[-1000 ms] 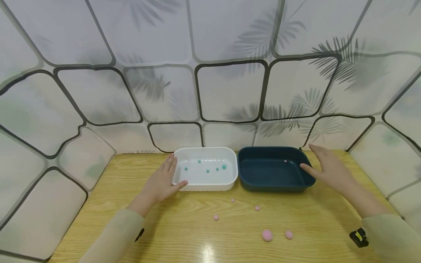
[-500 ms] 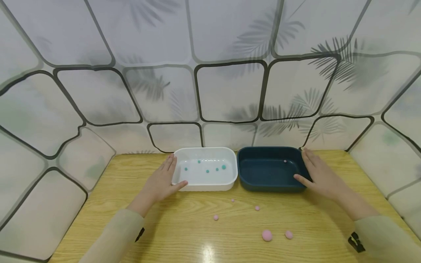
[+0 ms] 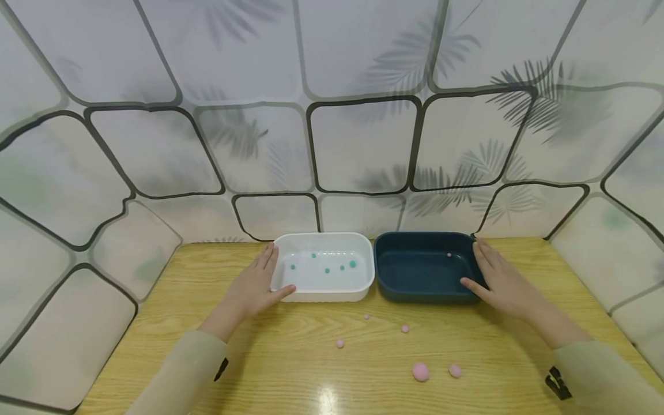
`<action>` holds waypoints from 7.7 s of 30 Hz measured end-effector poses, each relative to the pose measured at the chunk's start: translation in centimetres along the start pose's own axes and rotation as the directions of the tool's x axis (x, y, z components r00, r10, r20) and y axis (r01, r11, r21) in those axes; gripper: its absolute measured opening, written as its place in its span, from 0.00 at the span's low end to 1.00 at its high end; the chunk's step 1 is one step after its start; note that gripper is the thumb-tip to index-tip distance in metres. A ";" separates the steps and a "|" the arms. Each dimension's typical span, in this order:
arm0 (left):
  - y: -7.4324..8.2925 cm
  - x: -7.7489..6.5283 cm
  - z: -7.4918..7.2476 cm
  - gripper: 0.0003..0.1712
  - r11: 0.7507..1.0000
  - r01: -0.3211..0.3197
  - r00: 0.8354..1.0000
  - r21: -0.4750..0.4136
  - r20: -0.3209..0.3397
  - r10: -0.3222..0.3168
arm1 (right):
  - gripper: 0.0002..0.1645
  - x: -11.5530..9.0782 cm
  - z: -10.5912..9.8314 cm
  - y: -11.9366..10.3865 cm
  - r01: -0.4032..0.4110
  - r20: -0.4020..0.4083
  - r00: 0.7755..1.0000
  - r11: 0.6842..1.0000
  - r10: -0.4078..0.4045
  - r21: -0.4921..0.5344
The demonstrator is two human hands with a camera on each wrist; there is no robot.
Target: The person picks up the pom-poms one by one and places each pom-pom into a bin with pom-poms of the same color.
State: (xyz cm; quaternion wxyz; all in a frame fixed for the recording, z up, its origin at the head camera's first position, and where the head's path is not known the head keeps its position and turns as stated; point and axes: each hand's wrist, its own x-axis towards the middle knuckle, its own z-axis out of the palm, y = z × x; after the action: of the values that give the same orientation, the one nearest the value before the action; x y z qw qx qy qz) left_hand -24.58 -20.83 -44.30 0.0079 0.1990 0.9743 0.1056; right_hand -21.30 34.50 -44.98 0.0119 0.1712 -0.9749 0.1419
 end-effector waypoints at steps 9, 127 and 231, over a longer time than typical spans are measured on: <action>0.0 0.1 0.1 0.62 1.000 0.000 1.000 -0.006 0.005 0.000 | 0.60 0.0 -0.1 -0.1 0.003 0.020 1.000 0.999 -0.002 -0.048; 10.4 -3.5 6.7 0.06 0.788 -0.296 0.951 -0.541 -0.088 0.297 | 0.56 0.3 -0.2 -0.3 0.016 0.011 1.000 0.993 -0.015 -0.116; 20.5 11.6 2.9 0.09 0.795 -0.151 0.987 -0.588 -0.135 0.088 | 0.54 0.2 0.0 -0.3 0.012 -0.012 1.000 0.993 -0.013 -0.121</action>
State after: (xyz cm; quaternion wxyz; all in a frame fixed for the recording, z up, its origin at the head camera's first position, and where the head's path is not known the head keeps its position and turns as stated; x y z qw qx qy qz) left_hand -27.22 2.69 -42.54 0.0145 0.2422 0.8763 0.4162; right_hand -21.39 34.13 -44.87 0.0295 0.1753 -0.9805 0.0834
